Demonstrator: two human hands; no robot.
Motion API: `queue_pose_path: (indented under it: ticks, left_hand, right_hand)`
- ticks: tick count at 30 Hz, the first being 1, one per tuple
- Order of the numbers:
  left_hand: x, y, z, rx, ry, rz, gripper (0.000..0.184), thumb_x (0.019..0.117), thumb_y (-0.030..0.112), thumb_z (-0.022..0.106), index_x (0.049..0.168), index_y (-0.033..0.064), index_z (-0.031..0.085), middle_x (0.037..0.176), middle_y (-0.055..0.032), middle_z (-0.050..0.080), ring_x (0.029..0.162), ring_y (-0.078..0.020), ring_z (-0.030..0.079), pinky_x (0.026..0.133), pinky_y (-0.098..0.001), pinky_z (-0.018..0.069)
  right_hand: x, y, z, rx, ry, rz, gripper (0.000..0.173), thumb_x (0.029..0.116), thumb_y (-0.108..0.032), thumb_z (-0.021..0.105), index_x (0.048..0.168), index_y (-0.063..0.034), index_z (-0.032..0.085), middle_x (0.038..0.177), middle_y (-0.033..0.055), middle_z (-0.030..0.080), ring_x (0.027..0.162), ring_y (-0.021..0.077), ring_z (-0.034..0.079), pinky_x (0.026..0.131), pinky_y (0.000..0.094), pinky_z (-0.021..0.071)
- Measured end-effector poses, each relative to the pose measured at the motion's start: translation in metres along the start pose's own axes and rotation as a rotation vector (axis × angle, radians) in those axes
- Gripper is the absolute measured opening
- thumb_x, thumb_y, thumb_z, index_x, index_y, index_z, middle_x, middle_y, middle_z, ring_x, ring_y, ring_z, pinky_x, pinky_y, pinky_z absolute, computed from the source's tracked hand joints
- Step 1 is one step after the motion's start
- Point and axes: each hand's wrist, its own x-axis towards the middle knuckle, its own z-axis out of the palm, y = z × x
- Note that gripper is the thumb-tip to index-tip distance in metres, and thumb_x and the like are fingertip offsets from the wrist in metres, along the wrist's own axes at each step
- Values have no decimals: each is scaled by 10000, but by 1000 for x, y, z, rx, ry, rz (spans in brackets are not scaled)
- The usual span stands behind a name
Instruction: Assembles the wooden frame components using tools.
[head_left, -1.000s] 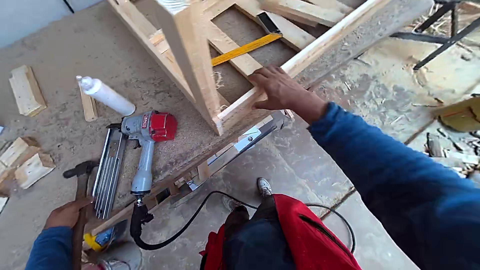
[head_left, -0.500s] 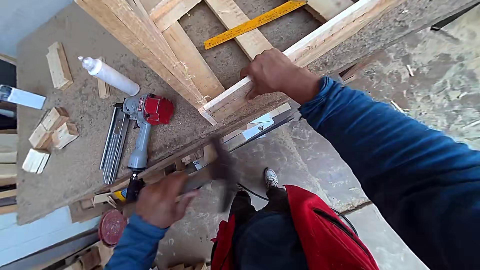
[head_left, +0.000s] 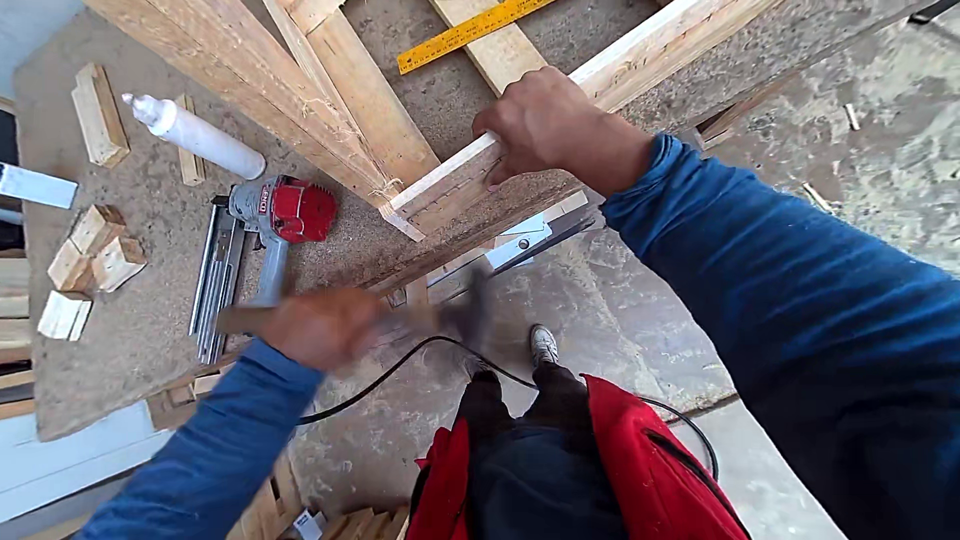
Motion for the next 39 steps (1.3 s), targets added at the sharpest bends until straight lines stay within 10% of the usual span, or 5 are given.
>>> queue_pose_path:
  ticks: [15, 27, 30, 34, 39]
  left_hand:
    - [1, -13, 36, 30, -20, -35, 494, 996, 491, 476, 858, 44, 633, 716, -116, 615, 598, -314, 666, 463, -482, 536]
    - [-18, -5, 8, -53, -99, -575, 441, 1036, 495, 515, 1036, 100, 711, 893, -96, 730, 795, -279, 743, 649, -486, 607]
    - [-90, -20, 35, -64, 84, -809, 538, 1020, 607, 463, 1019, 139, 727, 866, -54, 741, 779, -213, 750, 645, -442, 620]
    - [-192, -26, 9, -93, 180, -1270, 551, 974, 627, 551, 1052, 117, 744, 872, -110, 732, 758, -308, 732, 644, -577, 601]
    - [-291, -169, 30, -300, 83, -1626, 627, 995, 621, 508, 1135, 41, 700, 1022, -285, 706, 1006, -513, 676, 832, -749, 493]
  right_hand:
    - [11, 0, 4, 6, 41, -23, 546, 752, -560, 814, 1130, -186, 692, 821, 141, 681, 786, 389, 674, 652, 588, 491]
    - [2, 11, 22, 37, 274, -88, 592, 676, -470, 934, 1157, -198, 724, 714, 116, 678, 647, 393, 673, 537, 601, 499]
    - [0, 11, 33, 71, 372, -102, 737, 650, -455, 941, 1239, -84, 699, 964, 185, 723, 881, 449, 696, 803, 670, 514]
    - [-43, -73, 47, 230, 653, -9, 641, 880, -322, 773, 1300, 121, 576, 1219, 411, 588, 1160, 601, 560, 1027, 705, 415]
    - [16, -302, 48, 387, 559, -284, 507, 869, -411, 747, 1132, 18, 691, 1035, 213, 698, 990, 380, 669, 874, 545, 535]
